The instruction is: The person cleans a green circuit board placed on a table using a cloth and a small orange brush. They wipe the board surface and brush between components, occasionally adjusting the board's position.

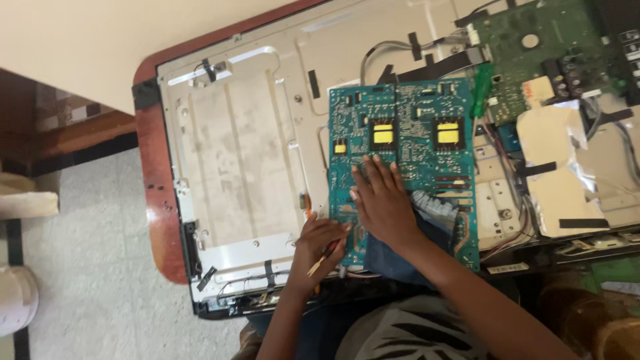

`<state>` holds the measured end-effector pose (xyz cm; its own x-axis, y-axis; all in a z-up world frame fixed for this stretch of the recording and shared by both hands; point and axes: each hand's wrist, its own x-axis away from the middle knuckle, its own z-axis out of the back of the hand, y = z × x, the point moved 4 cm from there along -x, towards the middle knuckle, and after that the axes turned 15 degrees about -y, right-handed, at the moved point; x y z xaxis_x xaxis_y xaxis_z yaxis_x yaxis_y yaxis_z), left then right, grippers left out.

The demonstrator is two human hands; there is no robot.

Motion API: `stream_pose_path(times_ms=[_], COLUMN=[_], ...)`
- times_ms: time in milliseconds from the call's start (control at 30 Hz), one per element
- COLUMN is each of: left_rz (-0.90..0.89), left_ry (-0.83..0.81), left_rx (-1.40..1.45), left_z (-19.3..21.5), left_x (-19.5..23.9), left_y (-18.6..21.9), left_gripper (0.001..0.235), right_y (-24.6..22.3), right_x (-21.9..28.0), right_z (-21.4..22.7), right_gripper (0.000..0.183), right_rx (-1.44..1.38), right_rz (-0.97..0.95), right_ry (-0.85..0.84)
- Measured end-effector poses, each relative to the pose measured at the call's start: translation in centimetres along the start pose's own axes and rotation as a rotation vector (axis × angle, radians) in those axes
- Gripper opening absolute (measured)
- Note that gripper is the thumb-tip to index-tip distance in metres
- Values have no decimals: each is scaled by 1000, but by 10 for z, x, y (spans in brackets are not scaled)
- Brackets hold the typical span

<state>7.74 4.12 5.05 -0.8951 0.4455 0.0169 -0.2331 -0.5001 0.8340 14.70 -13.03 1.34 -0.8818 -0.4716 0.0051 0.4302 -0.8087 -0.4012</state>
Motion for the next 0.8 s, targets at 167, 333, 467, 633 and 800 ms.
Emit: stream_pose_path(times_ms=[167, 333, 467, 633, 800], left_rz=[50, -38, 31, 11, 40], left_ry=[-84, -81, -120, -143, -181], left_rx=[72, 92, 128, 130, 195], left_z=[15, 12, 18, 18, 21], left_x=[-4, -7, -12, -21, -20], left_y=[4, 4, -2, -6, -15], left_gripper=[18, 25, 27, 28, 29], right_y=[-3, 1, 1, 8, 2], right_x=[-6, -2, -5, -5, -3], right_z=[2, -3, -4, -3, -7], right_gripper=[49, 49, 49, 50, 49], right_rx=[-11, -22, 0, -14, -24], right_rz=[2, -22, -7, -3, -6], right_ry=[12, -11, -2, -17, -9])
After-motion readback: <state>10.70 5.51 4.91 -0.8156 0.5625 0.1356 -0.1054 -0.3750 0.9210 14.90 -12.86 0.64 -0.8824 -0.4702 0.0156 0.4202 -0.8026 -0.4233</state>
